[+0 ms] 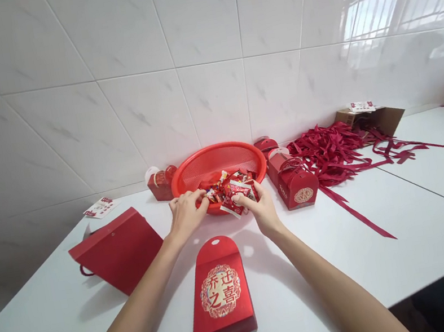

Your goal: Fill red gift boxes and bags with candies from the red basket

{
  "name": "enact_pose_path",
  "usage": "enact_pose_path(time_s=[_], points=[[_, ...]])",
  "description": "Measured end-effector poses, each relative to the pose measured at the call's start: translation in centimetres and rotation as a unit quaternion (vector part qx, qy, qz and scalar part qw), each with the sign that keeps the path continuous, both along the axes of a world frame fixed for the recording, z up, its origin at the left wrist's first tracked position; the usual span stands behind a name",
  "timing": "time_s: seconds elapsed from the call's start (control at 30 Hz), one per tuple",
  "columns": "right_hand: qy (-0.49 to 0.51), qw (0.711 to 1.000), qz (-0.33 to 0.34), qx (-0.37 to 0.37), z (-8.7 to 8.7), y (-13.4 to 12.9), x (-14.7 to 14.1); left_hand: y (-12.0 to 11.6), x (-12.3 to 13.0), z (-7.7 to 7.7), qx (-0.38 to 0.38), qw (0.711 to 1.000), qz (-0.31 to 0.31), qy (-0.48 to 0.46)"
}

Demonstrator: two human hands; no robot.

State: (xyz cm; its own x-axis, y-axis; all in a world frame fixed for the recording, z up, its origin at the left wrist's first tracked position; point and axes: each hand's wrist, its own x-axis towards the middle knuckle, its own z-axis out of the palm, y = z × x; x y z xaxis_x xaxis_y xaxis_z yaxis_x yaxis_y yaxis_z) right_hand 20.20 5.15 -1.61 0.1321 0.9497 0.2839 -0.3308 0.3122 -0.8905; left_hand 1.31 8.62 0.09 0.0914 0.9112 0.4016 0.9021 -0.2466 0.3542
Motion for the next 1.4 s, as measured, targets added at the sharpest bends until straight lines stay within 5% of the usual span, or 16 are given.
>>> enact_pose_path(time_s=[0.13,0.3,0.6,0.77,0.9,1.07,1.23,1.4], points=[[0.028,0.999,0.009,-0.023,-0.3,0.6,0.0,-0.1,0.4,1.8,-0.033,0.999,0.013,0.017],[0.082,0.994,0.048,-0.059,-0.2,0.5,-0.1,1.3,0.0,3.9,-0.163,0.984,0.003,0.07],[0.123,0.978,0.137,-0.102,-0.1,0.3,0.3,4.5,-0.9,4.3,-0.206,0.977,-0.026,0.045],[0.142,0.968,0.17,-0.122,-0.3,0.3,0.6,3.4,-2.0,4.0,-0.059,0.992,-0.058,-0.092],[0.145,0.959,0.204,-0.136,-0.2,0.0,0.7,1.0,-2.3,2.8,0.118,0.948,-0.142,-0.261],[0.119,0.947,0.268,-0.13,-0.3,-0.6,0.6,-3.2,-1.2,0.9,0.217,0.906,-0.251,-0.264],[0.09,0.956,0.258,-0.112,-0.3,-0.9,0.1,-5.7,-0.9,0.1,0.101,0.903,-0.24,-0.342],[0.061,0.956,0.275,-0.087,0.0,-1.4,-0.2,-6.2,-1.5,1.0,-0.053,0.842,-0.117,-0.525]])
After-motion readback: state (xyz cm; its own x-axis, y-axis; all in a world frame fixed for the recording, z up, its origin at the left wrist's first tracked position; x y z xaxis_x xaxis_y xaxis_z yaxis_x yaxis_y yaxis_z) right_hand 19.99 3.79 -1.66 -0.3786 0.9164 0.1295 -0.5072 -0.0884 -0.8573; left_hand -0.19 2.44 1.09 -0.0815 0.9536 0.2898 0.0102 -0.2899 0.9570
